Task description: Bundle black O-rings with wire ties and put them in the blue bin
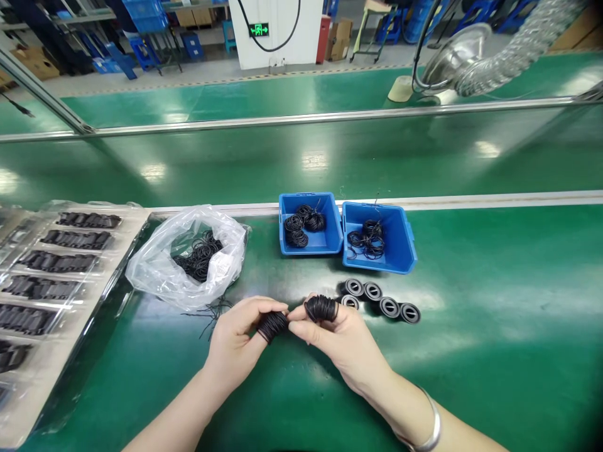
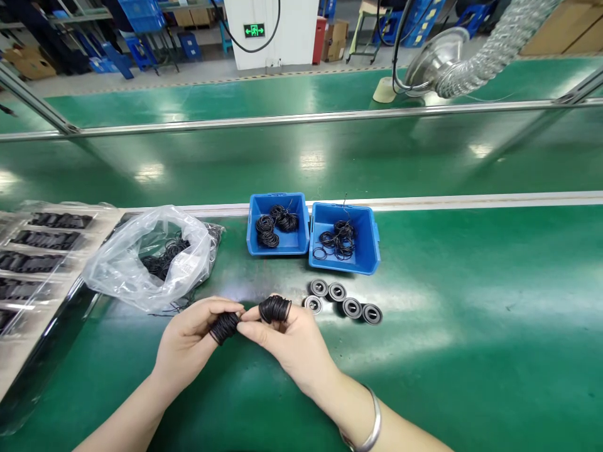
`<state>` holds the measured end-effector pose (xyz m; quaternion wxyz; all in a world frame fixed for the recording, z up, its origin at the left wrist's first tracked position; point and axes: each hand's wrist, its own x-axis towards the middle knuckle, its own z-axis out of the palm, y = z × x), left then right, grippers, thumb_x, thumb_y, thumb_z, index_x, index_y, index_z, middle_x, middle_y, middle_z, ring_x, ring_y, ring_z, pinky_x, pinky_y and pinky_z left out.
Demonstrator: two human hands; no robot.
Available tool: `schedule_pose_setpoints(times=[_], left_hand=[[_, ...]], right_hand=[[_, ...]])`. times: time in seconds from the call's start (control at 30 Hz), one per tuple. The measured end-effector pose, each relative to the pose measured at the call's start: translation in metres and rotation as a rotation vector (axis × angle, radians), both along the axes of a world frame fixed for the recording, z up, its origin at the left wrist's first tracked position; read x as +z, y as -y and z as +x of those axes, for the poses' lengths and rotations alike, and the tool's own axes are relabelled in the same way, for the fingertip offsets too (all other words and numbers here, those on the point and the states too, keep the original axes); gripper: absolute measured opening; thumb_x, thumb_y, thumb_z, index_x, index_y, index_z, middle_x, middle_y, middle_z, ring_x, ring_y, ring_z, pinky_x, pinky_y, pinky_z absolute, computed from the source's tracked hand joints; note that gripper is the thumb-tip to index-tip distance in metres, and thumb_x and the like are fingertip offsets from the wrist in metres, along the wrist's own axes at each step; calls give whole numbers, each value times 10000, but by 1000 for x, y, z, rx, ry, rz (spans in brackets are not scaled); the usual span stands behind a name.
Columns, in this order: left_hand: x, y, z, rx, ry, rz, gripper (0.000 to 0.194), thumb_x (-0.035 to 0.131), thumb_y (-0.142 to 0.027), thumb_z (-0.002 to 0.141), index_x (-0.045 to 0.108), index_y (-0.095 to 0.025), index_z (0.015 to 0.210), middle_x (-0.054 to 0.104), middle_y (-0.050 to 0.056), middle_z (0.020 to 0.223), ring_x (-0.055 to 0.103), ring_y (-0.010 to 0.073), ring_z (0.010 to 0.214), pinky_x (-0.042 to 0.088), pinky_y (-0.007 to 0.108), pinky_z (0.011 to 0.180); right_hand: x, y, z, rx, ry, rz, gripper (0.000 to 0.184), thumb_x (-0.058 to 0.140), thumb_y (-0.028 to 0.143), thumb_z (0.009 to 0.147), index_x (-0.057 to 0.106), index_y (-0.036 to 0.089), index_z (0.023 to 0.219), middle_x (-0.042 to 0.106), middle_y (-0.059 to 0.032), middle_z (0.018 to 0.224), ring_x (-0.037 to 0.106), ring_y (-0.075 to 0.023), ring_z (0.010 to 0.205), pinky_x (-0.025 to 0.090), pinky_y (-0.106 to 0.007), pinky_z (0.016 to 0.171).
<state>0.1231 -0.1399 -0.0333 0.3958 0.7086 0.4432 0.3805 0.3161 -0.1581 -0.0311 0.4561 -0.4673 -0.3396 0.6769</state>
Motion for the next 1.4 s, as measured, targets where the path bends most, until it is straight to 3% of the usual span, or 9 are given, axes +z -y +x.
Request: schedule_pose_setpoints(times=[0.17,0.43,0.5,0.67,0.87,1.03,1.17,1.27,1.4], left_hand=[[0,0,-1,-34,-53,59,283,618,-44,857,738,-236,1026,776,23,945,733,168,871,566,259,807],[-1,3,1,-64,120,-132,237,570,-97,912,728,-224,1035,747,60,946,740,203,832,591,313,775],[-3,3,0,-65,113,-76,317,566,-59,899,712,-249,1108,748,52,963,736,197,863,589,301,788],[-3,0,-3,-186,-47,238,588,474,82,829,684,-279,1243,744,56,1044,714,173,941,573,262,841],[-1,0,-2,-188,-105,355,566,432,75,850,695,-249,1233,739,72,1014,713,162,906,581,238,813],[-3,3,1,-128,158,147,417,499,24,892,728,-267,1084,695,65,1070,695,194,1008,585,306,861],[3,-2,2,102,489,-145,245,511,-103,969,712,-244,973,612,63,1269,672,255,1150,592,373,905],[8,-7,2,216,600,-275,161,570,-139,954,707,-223,964,695,44,1092,735,205,982,612,321,835],[5,-5,1,192,552,-392,102,664,-169,896,714,-186,984,739,37,882,744,186,798,626,317,765]], right_hand=[[-2,-1,1,13,30,-21,194,843,374,741,784,189,747,589,19,633,483,-128,632,373,-290,641],[-5,-2,0,116,-276,-168,276,815,387,791,697,145,730,560,16,664,415,-92,558,307,-275,572],[-5,-1,0,115,-293,-174,282,816,381,793,676,150,711,518,31,633,395,-91,552,299,-274,566],[-3,0,0,141,-345,-207,332,832,383,770,610,161,660,385,65,573,324,-99,556,317,-273,574],[-1,1,0,187,-486,-282,311,807,305,805,568,163,665,354,67,589,289,-95,568,324,-255,576],[-2,0,0,113,-514,-281,276,799,323,830,637,138,706,418,55,601,339,-80,562,357,-228,562],[1,-4,2,-26,-606,-256,187,782,322,849,708,150,849,611,-14,826,573,-117,741,474,-224,612],[4,-7,5,-57,-639,-214,179,761,324,864,726,150,886,690,-77,1058,685,-216,969,560,-258,681],[4,-8,5,-63,-654,-225,201,749,337,874,739,137,880,738,-119,1071,727,-218,959,594,-261,731]])
